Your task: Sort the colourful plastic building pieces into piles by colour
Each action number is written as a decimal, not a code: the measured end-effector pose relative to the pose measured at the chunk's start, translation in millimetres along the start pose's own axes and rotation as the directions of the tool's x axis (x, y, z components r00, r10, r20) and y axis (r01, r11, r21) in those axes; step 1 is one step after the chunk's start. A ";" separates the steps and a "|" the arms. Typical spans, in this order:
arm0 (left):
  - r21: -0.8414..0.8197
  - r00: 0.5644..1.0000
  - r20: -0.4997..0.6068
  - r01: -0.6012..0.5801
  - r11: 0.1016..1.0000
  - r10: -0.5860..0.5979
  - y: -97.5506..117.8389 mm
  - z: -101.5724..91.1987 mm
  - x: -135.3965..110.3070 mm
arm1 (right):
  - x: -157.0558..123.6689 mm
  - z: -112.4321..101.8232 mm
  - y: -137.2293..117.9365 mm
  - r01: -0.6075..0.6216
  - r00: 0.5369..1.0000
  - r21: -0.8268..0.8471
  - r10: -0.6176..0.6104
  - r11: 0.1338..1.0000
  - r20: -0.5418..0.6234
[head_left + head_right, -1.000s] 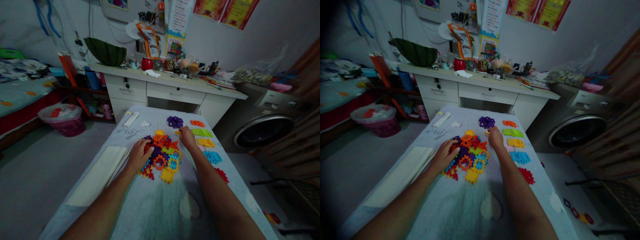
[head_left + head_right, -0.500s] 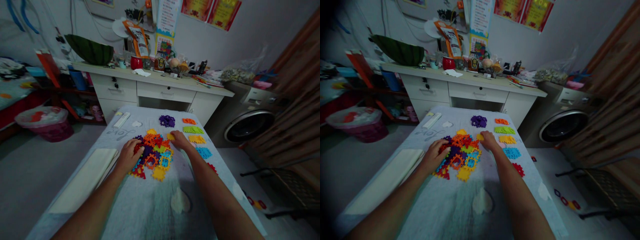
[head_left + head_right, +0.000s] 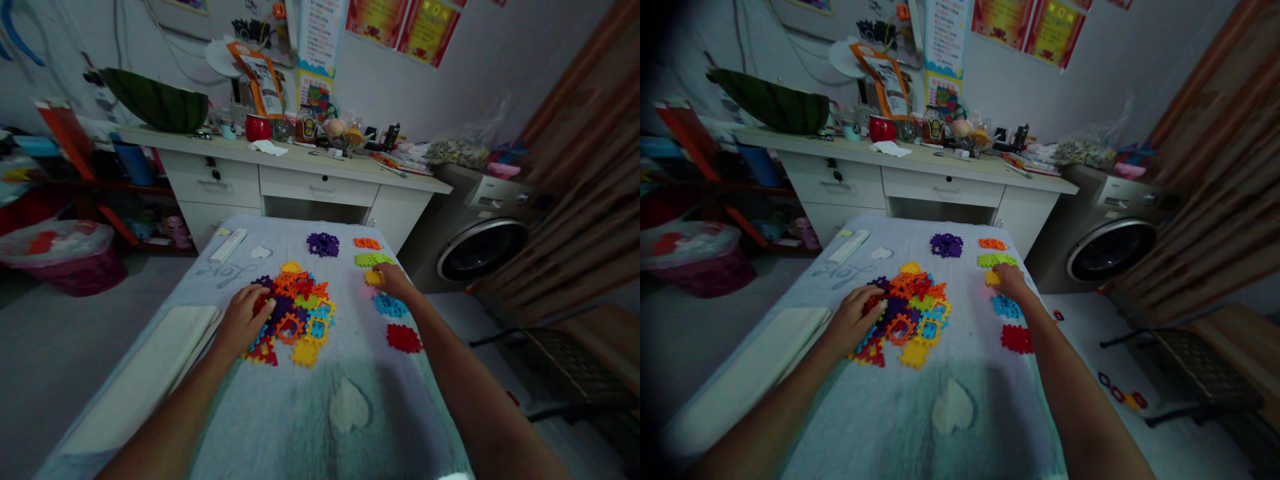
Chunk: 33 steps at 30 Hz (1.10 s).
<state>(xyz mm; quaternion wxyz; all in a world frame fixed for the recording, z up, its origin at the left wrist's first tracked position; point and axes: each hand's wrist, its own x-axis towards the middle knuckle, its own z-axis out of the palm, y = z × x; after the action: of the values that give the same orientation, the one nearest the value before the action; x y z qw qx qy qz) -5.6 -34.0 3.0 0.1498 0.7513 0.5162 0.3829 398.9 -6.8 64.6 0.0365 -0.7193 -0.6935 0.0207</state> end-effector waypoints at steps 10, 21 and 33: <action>0.040 1.000 -0.015 0.013 0.999 -0.012 -3.5 0.8 -0.3 | -10.1 -7.2 -31.5 -0.013 1.000 -0.018 0.013 1.000 -0.019; -0.014 0.999 0.021 0.044 0.999 -0.044 9.3 -3.9 -1.7 | -10.0 31.3 -149.4 0.222 0.974 0.350 -0.226 0.910 -0.031; 0.006 0.998 -0.035 0.045 0.999 -0.045 7.5 -2.9 0.5 | 2.5 41.0 -164.4 0.293 0.952 0.517 -0.295 0.804 -0.082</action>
<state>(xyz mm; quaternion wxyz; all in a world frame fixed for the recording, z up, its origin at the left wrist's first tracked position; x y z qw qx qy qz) -2.7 -37.2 9.8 0.1468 0.7332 0.5368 0.3908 232.0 2.5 37.1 0.2325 -0.5659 -0.7645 0.2033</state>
